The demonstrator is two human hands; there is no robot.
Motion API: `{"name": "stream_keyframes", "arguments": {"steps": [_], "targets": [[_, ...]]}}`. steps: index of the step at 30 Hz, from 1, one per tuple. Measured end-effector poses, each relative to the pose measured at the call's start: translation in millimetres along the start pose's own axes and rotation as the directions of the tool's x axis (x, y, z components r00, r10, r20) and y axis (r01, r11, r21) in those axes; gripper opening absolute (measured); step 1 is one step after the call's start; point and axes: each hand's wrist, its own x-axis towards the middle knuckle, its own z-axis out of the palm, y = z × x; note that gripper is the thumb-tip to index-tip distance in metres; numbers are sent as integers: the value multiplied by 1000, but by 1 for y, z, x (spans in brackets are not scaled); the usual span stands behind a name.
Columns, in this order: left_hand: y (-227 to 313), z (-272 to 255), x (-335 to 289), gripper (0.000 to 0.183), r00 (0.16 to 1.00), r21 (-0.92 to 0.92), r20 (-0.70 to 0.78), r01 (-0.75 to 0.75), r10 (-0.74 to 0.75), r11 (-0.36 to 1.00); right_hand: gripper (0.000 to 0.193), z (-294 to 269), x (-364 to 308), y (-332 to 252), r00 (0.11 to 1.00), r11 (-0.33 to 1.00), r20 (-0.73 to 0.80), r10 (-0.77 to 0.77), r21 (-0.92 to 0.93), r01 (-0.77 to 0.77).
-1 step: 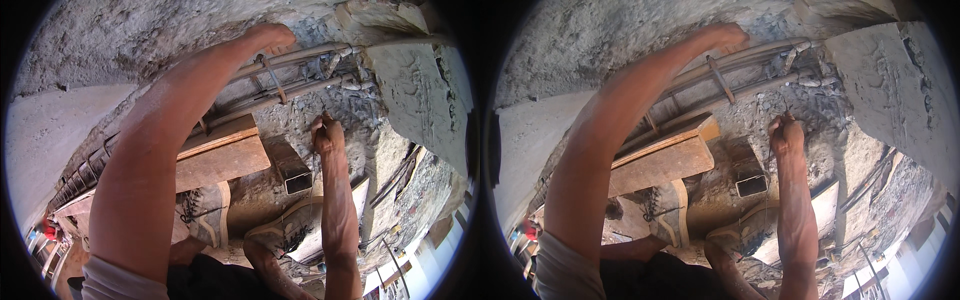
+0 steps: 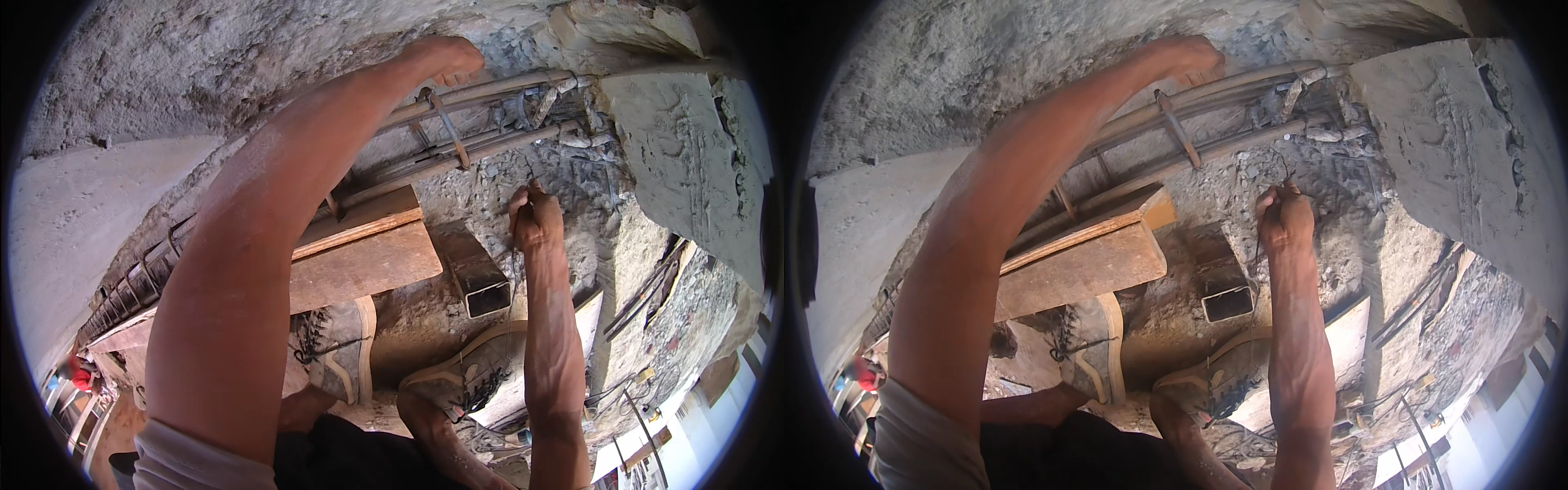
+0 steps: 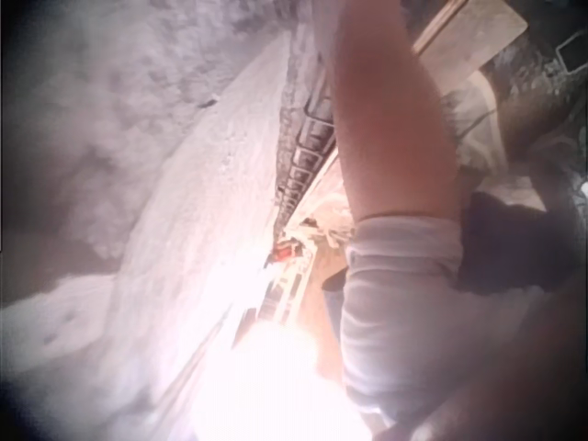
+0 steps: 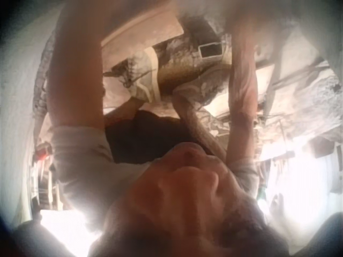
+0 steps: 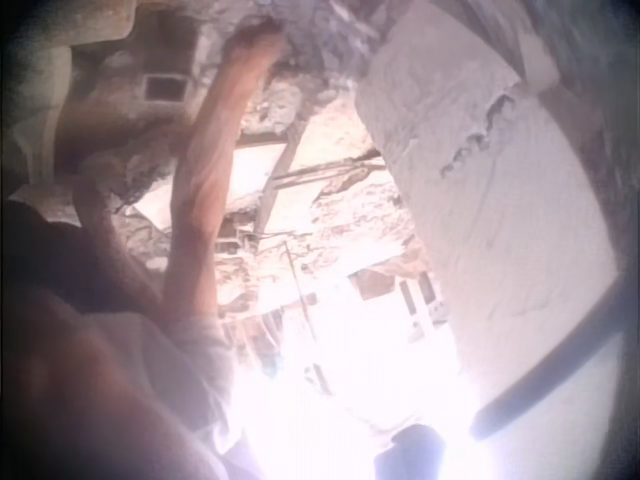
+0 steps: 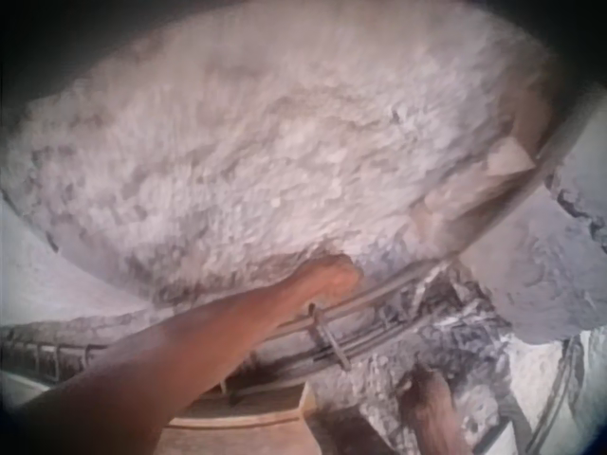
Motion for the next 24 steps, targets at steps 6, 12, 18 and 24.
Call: {"name": "stream_keyframes", "arguments": {"steps": [6,12,18,24], "targets": [[4,8,-9,43,994,-131,-101,-54,41,990,5,-8,9,-18,987,971,78,141,184,-153],[31,6,-24,70,998,-116,-56,-42,36,992,11,7,12,-11,975,960,130,178,195,-201],[19,19,11,78,994,-148,60,-82,92,986,32,36,23,-5,992,959,44,117,255,-125],[0,5,38,61,991,349,61,-136,123,927,63,56,-1,14,993,979,28,-114,172,108]]}}
